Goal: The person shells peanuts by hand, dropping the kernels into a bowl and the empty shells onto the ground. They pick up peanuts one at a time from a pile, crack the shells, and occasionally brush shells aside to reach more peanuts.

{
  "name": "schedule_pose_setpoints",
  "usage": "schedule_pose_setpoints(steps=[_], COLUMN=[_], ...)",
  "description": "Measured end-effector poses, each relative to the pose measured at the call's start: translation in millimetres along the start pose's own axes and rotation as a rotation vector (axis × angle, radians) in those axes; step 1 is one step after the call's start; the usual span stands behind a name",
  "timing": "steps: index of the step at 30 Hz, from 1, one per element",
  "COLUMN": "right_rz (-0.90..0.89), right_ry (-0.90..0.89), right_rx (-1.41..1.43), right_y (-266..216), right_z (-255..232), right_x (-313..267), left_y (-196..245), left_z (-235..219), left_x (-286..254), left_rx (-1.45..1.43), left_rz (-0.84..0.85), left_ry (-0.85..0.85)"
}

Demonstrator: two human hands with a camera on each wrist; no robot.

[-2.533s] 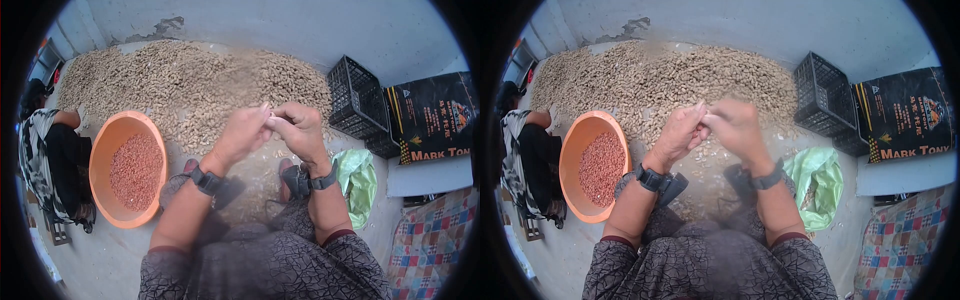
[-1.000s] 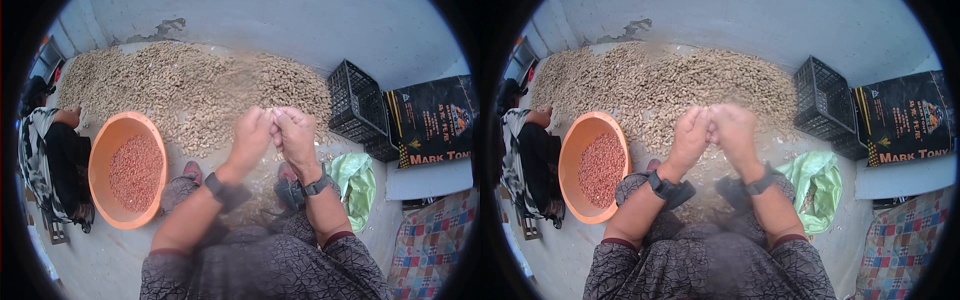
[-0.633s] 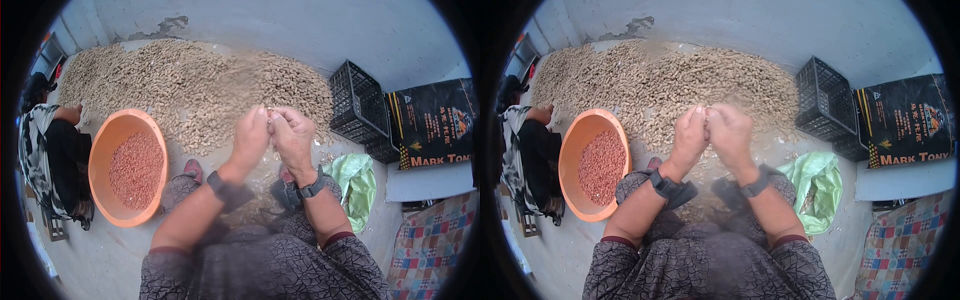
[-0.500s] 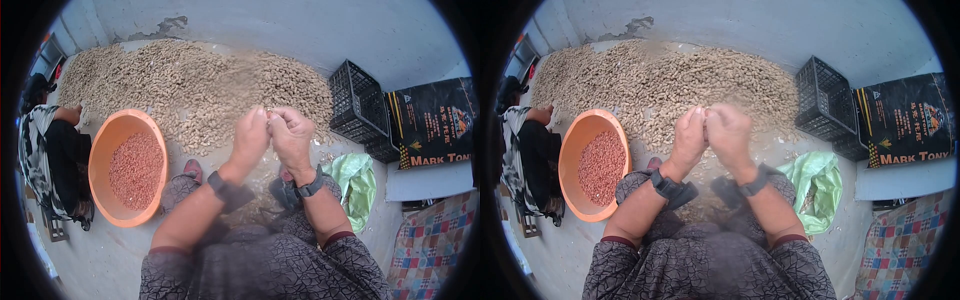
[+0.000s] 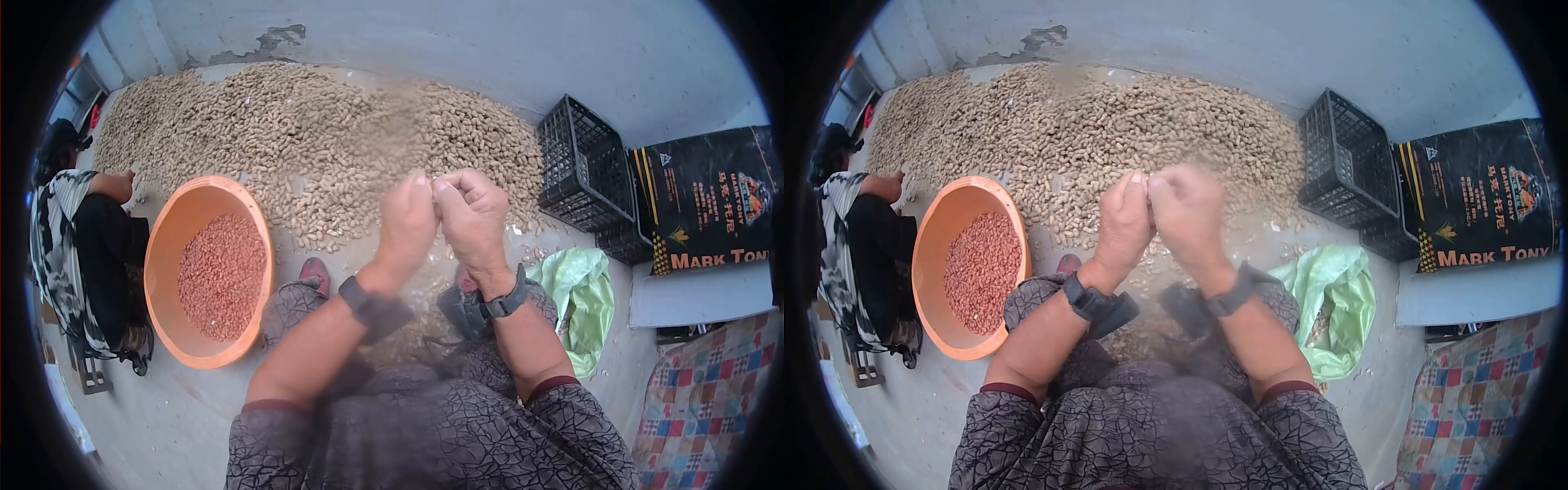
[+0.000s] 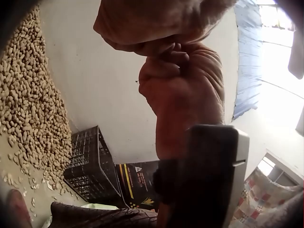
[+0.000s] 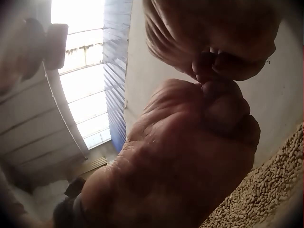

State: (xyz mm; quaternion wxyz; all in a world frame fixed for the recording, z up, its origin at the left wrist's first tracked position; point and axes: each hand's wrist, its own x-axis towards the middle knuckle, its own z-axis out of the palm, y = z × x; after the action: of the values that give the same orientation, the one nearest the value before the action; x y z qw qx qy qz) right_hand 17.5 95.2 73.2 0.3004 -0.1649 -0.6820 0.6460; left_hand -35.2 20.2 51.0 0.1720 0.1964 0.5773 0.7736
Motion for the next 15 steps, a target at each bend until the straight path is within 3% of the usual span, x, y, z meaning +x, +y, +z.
schedule_pose_setpoints(steps=[1,9,11,15], right_rz=[-0.110,-0.106,-0.116,-0.087], right_ry=[-0.006,0.000,-0.004,-0.024], right_rx=[-0.059,-0.058,-0.082,-0.019], right_y=[4.1,1.2,0.7,-4.4], right_z=[0.4,-0.4,0.0,0.4], right_x=[1.1,-2.4,-3.3,-5.1], left_y=[-2.2,-11.9,-27.5,-21.9], left_z=[0.0,-6.2,-11.3,-14.0], left_x=[0.4,4.8,9.2,9.0], left_rx=[-0.069,-0.343,0.435,0.496], left_rz=[-0.045,-0.224,0.326,0.342], left_ry=[-0.003,-0.051,-0.110,-0.162])
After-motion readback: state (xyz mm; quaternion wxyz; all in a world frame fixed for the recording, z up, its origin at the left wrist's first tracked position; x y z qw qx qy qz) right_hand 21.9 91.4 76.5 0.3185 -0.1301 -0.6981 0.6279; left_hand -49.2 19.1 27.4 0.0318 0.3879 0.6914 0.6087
